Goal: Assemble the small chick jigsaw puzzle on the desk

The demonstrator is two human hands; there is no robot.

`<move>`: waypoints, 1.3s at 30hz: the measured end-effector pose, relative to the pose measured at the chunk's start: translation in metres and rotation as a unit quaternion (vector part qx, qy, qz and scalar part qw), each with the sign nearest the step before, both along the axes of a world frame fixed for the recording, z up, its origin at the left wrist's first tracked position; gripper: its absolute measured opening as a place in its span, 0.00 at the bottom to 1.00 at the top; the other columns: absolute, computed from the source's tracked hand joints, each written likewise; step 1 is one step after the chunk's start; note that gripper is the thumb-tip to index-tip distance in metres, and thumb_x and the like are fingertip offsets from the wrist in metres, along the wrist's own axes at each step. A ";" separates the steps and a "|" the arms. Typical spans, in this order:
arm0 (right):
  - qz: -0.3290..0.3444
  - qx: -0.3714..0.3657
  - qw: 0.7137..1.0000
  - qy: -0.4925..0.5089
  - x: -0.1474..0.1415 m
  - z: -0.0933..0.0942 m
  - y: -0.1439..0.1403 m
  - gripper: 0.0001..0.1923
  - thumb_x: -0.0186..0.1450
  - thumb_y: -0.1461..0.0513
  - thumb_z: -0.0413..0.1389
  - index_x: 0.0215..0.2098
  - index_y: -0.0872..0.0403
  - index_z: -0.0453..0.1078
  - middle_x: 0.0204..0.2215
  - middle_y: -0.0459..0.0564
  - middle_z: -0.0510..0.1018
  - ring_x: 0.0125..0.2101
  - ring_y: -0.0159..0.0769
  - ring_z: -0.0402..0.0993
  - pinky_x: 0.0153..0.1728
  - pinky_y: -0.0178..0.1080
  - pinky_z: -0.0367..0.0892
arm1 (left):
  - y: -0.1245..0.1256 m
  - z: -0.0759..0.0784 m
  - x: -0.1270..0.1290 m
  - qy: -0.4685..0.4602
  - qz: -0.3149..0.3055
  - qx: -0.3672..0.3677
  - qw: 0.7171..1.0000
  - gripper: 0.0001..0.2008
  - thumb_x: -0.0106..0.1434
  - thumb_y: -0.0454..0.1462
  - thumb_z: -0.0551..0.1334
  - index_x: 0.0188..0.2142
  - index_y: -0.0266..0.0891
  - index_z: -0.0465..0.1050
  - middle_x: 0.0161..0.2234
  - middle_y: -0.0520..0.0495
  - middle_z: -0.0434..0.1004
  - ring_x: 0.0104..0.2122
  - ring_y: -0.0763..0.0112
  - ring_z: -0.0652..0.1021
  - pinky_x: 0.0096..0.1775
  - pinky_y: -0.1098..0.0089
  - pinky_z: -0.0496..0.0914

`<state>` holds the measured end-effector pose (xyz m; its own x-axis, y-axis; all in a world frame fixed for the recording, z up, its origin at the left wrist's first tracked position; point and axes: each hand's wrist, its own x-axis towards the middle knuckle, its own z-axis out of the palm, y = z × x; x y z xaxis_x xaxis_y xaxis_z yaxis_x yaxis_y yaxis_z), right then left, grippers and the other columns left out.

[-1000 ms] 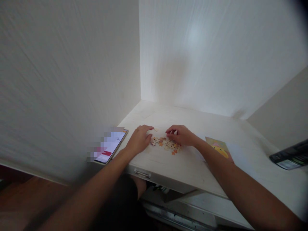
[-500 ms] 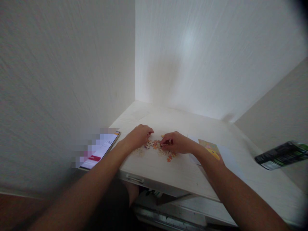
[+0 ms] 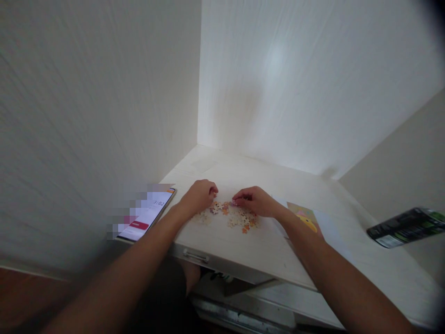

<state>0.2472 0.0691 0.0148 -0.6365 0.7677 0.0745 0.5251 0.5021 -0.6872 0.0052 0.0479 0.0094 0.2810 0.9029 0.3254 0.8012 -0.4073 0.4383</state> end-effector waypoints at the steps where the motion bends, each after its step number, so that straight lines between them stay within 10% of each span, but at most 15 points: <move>1: 0.000 -0.001 1.000 0.007 0.000 -0.001 0.001 0.12 0.64 0.56 0.57 0.39 0.53 0.79 0.29 0.48 0.81 0.26 0.31 0.71 0.26 0.33 0.63 | -0.001 -0.002 0.001 0.004 0.003 0.008 1.000 0.10 0.59 0.29 0.58 0.32 0.36 0.80 0.34 0.41 0.79 0.36 0.61 0.79 0.43 0.62 0.73; 8: -0.043 -0.018 0.998 0.033 0.002 -0.008 0.007 0.11 0.62 0.60 0.58 0.40 0.53 0.79 0.29 0.48 0.82 0.27 0.33 0.76 0.28 0.35 0.68 | -0.008 -0.007 0.010 0.000 -0.032 0.058 0.998 0.16 0.58 0.27 0.58 0.44 0.39 0.77 0.44 0.43 0.76 0.47 0.62 0.75 0.53 0.59 0.69; 16: -0.053 0.201 0.977 -0.049 -0.011 -0.004 -0.003 0.12 0.65 0.65 0.55 0.40 0.51 0.80 0.37 0.50 0.84 0.35 0.37 0.79 0.42 0.40 0.71 | -0.021 -0.001 0.026 0.047 -0.082 0.049 0.994 0.07 0.62 0.36 0.62 0.35 0.41 0.80 0.39 0.44 0.80 0.40 0.60 0.76 0.46 0.59 0.70; 39: 0.022 0.123 0.987 -0.104 0.014 0.008 0.007 0.11 0.62 0.59 0.61 0.41 0.53 0.80 0.34 0.51 0.80 0.29 0.32 0.74 0.33 0.35 0.67 | -0.026 0.007 0.018 0.090 -0.085 0.025 0.992 0.08 0.61 0.36 0.62 0.34 0.41 0.82 0.37 0.43 0.79 0.37 0.60 0.77 0.42 0.62 0.70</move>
<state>0.2608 0.0762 0.0230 -0.6900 0.7141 0.1185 0.6163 0.6654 -0.4212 0.0230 0.0222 0.0167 0.4861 0.8209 0.2997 0.7824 -0.5616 0.2693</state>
